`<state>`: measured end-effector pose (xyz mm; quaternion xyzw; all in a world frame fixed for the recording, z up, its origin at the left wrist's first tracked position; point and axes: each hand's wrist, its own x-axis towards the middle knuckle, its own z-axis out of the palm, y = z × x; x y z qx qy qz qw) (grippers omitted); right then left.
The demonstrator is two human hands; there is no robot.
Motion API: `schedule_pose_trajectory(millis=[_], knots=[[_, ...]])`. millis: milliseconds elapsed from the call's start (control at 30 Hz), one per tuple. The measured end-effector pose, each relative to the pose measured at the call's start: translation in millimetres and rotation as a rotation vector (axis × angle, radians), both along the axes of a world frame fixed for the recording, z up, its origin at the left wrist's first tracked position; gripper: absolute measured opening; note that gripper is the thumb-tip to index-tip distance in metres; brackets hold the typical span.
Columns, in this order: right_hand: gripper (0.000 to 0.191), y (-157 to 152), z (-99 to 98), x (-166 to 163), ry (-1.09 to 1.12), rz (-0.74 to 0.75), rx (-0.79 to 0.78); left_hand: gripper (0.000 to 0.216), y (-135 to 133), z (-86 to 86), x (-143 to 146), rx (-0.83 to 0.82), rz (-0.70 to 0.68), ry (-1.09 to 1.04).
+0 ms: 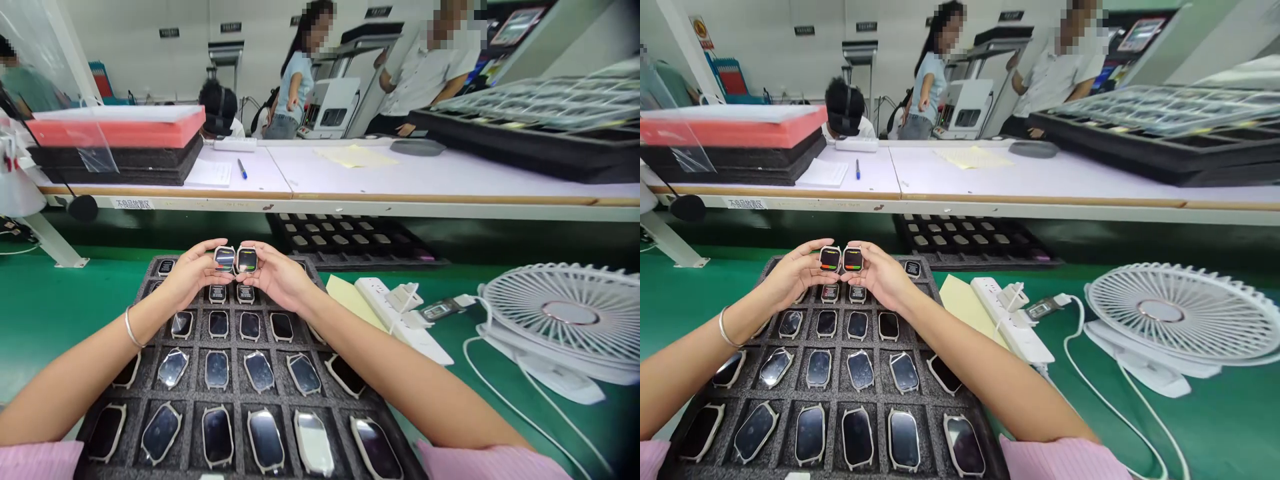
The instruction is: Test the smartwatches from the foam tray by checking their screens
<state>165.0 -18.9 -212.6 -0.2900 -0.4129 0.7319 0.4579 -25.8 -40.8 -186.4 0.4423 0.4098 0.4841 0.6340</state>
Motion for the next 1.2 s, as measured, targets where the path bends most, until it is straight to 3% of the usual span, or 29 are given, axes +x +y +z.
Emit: schedule_pose_trajectory(millis=[200, 400, 600, 767, 967, 1100, 1200], knots=[[0.013, 28, 81.8, 2, -0.031, -0.047, 0.295, 0.063, 22, 66.8, 8, 0.366, 0.013, 0.016], [0.012, 25, 169.8, 4, -0.002, -0.072, 0.631, 0.065, 26, 136.5, 20, 0.739, 0.095, 0.003], [0.019, 13, 215.5, 9, -0.008, -0.101, 0.792, 0.065, 19, 176.1, 30, 0.886, 0.127, -0.009], [0.036, 12, 229.6, 13, -0.04, -0.096, 0.886, 0.069, 21, 189.5, 34, 0.934, 0.137, -0.015], [0.05, 9, 226.8, 18, -0.073, -0.084, 0.962, 0.066, 18, 189.3, 33, 0.945, 0.125, -0.029], [0.052, 1, 208.0, 22, -0.07, -0.043, 0.929, 0.061, 9, 172.4, 32, 0.919, 0.124, -0.027], [0.051, -4, 178.1, 24, -0.072, -0.025, 0.851, 0.058, 0, 146.0, 30, 0.869, 0.118, 0.013]])
